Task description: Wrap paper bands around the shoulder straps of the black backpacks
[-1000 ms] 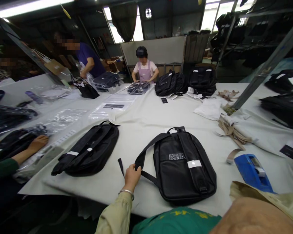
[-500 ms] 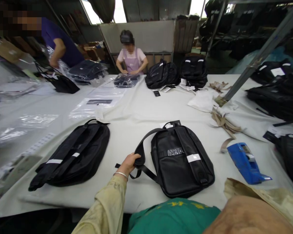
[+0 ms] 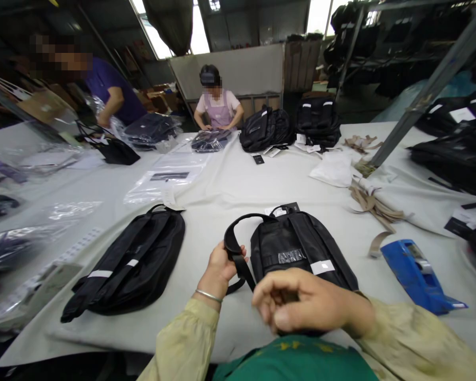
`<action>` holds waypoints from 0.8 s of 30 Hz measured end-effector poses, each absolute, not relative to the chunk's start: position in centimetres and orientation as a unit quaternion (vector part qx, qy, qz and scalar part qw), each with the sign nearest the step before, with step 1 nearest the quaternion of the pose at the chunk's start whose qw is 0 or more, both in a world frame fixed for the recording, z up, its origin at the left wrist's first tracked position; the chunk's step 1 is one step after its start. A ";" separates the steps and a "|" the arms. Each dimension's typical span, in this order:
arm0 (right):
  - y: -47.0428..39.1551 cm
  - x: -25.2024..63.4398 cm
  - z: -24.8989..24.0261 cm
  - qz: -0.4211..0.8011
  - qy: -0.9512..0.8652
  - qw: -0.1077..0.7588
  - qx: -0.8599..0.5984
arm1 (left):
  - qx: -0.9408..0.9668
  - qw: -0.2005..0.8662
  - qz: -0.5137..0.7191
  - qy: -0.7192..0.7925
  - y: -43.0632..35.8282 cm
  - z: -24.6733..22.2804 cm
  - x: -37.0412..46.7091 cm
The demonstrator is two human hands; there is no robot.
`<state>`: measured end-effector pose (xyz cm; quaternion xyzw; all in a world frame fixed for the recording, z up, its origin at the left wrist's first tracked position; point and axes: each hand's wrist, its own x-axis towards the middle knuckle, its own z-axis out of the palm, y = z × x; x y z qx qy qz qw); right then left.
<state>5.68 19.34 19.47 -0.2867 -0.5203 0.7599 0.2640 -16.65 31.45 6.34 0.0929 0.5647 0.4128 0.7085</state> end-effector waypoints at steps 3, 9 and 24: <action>21.1 3.4 11.8 0.778 -0.473 0.249 -0.330 | 0.145 0.706 0.407 0.562 31.3 7.6 -16.0; 21.1 0.4 5.5 0.731 -0.404 0.297 -0.463 | 0.273 0.751 0.333 0.501 30.6 10.8 -13.1; 21.9 1.9 2.2 0.582 -0.513 0.199 -0.599 | 0.312 0.715 0.325 0.535 33.1 11.1 -7.4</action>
